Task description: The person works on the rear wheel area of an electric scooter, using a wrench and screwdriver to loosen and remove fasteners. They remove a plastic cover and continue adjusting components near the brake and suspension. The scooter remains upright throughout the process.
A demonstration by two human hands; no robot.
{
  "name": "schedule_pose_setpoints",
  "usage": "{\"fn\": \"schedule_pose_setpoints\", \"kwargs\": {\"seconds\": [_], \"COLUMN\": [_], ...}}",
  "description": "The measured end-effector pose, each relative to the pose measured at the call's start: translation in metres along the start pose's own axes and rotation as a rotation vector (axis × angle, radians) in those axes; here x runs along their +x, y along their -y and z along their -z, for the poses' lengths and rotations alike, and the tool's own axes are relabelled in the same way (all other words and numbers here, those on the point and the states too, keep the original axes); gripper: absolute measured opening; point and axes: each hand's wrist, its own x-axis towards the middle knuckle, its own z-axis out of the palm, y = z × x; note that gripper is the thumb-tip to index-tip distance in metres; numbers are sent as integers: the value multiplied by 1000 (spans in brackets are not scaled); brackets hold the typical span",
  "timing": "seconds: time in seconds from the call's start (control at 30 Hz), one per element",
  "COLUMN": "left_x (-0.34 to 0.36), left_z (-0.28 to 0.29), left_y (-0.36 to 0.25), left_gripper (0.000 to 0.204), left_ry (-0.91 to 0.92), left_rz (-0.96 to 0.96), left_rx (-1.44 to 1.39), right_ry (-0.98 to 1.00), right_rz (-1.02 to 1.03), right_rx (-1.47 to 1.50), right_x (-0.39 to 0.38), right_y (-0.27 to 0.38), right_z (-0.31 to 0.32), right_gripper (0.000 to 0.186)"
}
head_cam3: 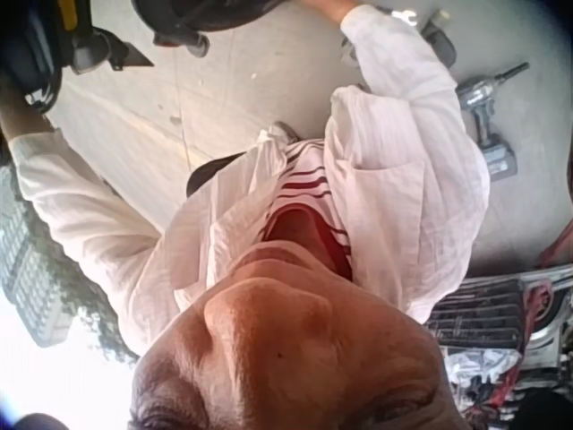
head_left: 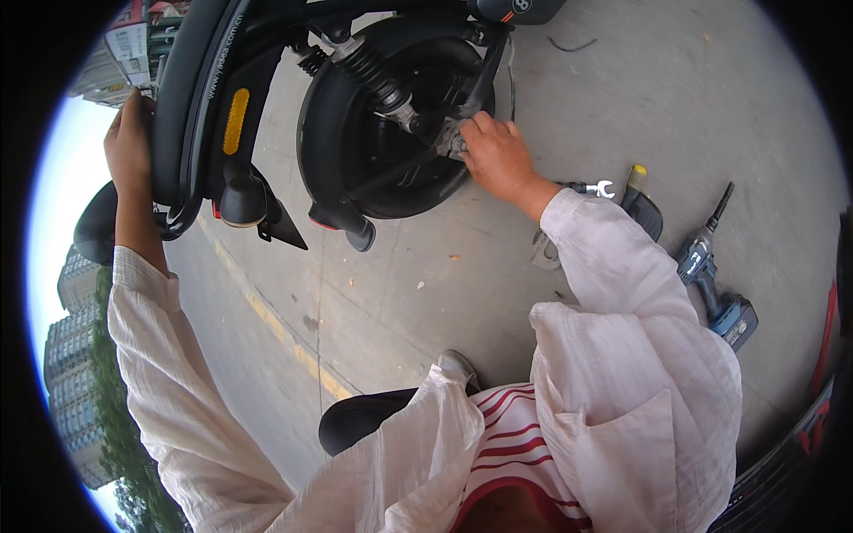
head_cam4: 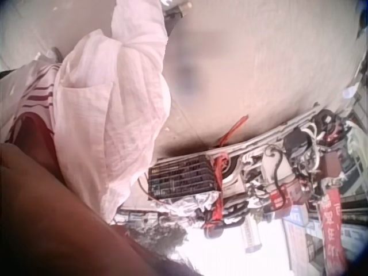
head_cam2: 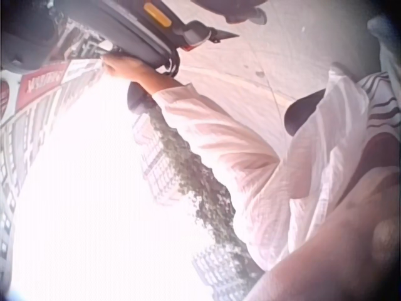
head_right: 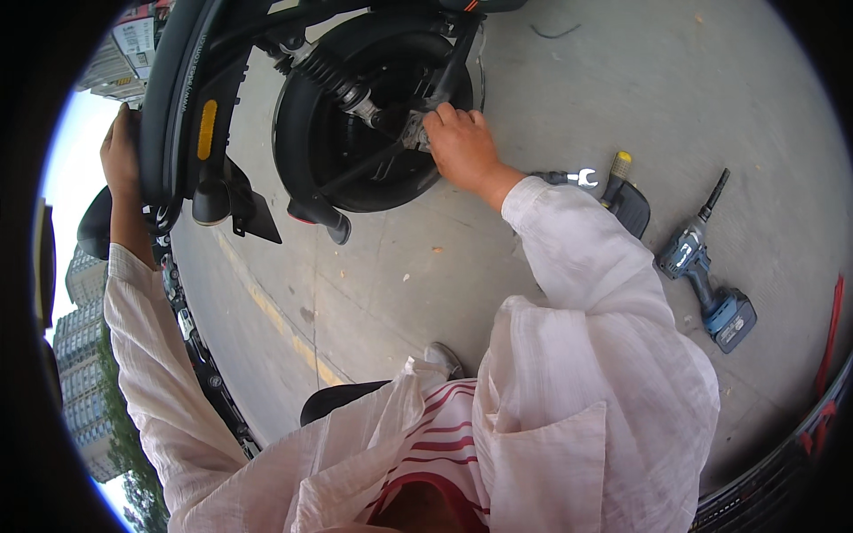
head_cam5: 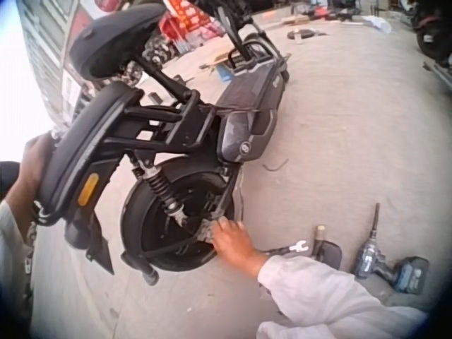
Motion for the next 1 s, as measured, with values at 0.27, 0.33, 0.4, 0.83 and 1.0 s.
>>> {"fn": "schedule_pose_setpoints", "kwargs": {"seconds": [0.27, 0.33, 0.4, 0.83, 1.0], "left_x": [10, 7, 5, 5, 20], "left_z": [-8, -12, -17, -14, 2], "left_y": [16, 13, 12, 13, 24], "left_gripper": [48, 48, 48, 51, 51], "left_ry": [42, 16, -19, -17, 36], "left_rz": [4, -17, -49, -43, -52], "left_rx": [-37, -31, -55, 36, 90], "right_ry": [156, 23, -55, -38, 107], "right_rz": [-78, -34, -44, -78, -28], "right_rx": [-52, -47, 2, 70, 23], "right_x": [2, 0, -2, -8, -3], "right_y": [-7, -8, -8, -5, -10], "right_z": [-4, -4, -2, 2, -4], "right_gripper": [36, 40, 35, 30, 33]}}
